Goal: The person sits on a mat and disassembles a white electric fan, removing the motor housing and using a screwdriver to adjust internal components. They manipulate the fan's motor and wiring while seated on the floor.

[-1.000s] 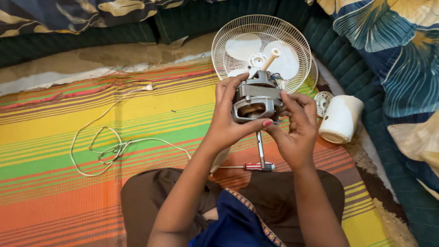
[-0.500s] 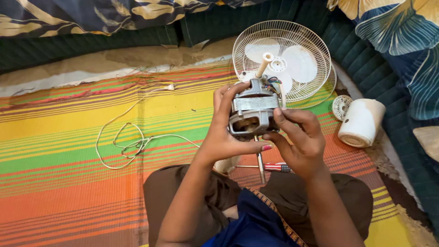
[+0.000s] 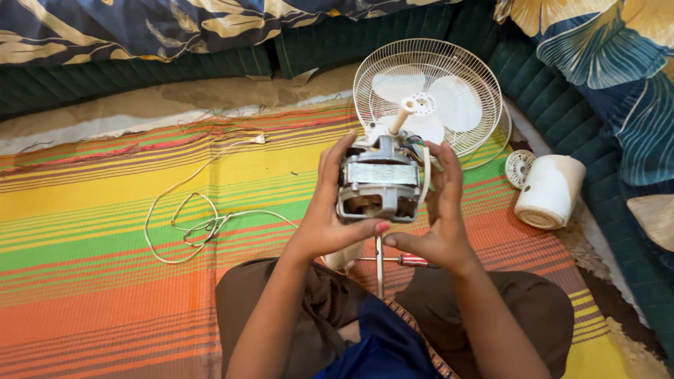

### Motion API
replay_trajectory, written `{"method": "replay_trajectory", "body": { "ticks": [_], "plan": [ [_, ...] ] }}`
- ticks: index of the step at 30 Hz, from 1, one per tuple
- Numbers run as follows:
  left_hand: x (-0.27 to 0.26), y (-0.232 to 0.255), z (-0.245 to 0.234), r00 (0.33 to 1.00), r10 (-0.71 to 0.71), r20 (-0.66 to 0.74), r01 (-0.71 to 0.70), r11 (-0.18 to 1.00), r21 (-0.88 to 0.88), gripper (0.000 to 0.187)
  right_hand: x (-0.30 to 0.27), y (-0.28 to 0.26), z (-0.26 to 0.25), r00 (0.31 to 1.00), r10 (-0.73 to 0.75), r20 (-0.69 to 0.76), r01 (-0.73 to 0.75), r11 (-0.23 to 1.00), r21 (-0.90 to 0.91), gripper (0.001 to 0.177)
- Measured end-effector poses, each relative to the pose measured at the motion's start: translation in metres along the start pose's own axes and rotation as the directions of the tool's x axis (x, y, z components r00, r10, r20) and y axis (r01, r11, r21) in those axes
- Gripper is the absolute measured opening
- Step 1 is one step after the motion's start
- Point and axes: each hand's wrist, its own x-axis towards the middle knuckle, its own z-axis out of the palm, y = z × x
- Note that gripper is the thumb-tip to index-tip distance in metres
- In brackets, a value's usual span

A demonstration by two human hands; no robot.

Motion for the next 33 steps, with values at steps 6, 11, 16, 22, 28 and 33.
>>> {"method": "replay_trajectory", "body": {
  "ticks": [6, 11, 16, 22, 28, 33],
  "plan": [
    [-0.015, -0.039, 0.034, 0.995, -0.013, 0.096, 0.014, 1.0, -0.012, 0.141, -0.009, 0.02, -0.02, 0.993, 0.073, -0.091, -0.062, 0.991, 0.121, 0.134],
    [-0.001, -0.073, 0.085, 0.998, -0.065, 0.024, 0.041, 0.826, 0.563, 0.099, -0.022, 0.036, -0.047, 0.927, 0.199, -0.318, -0.11, 0.955, 0.277, 0.124],
    [0.026, -0.094, 0.117, 0.995, 0.007, 0.101, -0.066, 0.803, 0.592, 0.093, -0.04, 0.065, -0.079, 0.833, 0.266, -0.485, -0.04, 0.903, 0.427, 0.11],
    [0.047, -0.124, 0.112, 0.953, -0.186, 0.239, -0.051, 0.678, 0.733, 0.089, -0.061, 0.122, -0.085, 0.739, 0.433, -0.516, -0.047, 0.797, 0.602, 0.092],
    [0.02, -0.188, 0.084, 0.886, -0.386, 0.256, 0.032, 0.601, 0.799, 0.077, -0.082, 0.193, -0.048, 0.633, 0.638, -0.439, -0.115, 0.638, 0.762, 0.077],
    [-0.021, -0.245, 0.068, 0.798, -0.554, 0.236, 0.171, 0.584, 0.793, 0.078, -0.111, 0.239, -0.021, 0.539, 0.776, -0.327, -0.213, 0.501, 0.839, 0.065]
  ]
}}
